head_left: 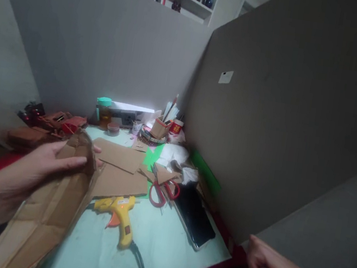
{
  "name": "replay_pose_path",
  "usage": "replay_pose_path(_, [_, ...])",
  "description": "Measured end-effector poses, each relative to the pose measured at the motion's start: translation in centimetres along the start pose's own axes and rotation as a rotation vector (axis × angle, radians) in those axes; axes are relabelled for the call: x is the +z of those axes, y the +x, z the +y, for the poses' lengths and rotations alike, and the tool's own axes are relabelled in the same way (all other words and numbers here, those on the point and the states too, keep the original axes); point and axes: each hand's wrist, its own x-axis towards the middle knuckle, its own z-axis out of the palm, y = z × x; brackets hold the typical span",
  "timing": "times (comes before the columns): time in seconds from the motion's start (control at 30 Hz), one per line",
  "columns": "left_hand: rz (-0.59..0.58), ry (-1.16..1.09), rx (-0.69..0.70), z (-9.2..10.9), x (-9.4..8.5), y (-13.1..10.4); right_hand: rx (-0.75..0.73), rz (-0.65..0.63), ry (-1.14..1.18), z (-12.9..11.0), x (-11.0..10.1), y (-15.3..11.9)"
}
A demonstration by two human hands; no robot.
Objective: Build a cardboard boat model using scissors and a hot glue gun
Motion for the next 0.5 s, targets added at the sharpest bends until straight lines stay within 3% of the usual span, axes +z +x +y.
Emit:
replay_pose_path(0.17, [-0.161,0.01,0.119,-1.2,1.3,-0.3,-0.047,-0.18,0.041,-1.8,5.6,2.9])
replay_pose_path(0.3, [-0.2,-0.005,0.181,-2.2,1.1,-0.6,-0.23,-0.323,0.08,-1.6,9.2,4.8])
replay_pose_path(0.4, [-0.187,-0.01,0.204,-2.8,0.8,-0.8,-0.329,-0.322,-0.087,-0.8,11.2,6.0])
replay_pose_path(0.5, [-0.16,0.013,0.209,-2.9,0.7,-1.0,-0.336,-0.291,-0.261,0.1,12.9,7.0])
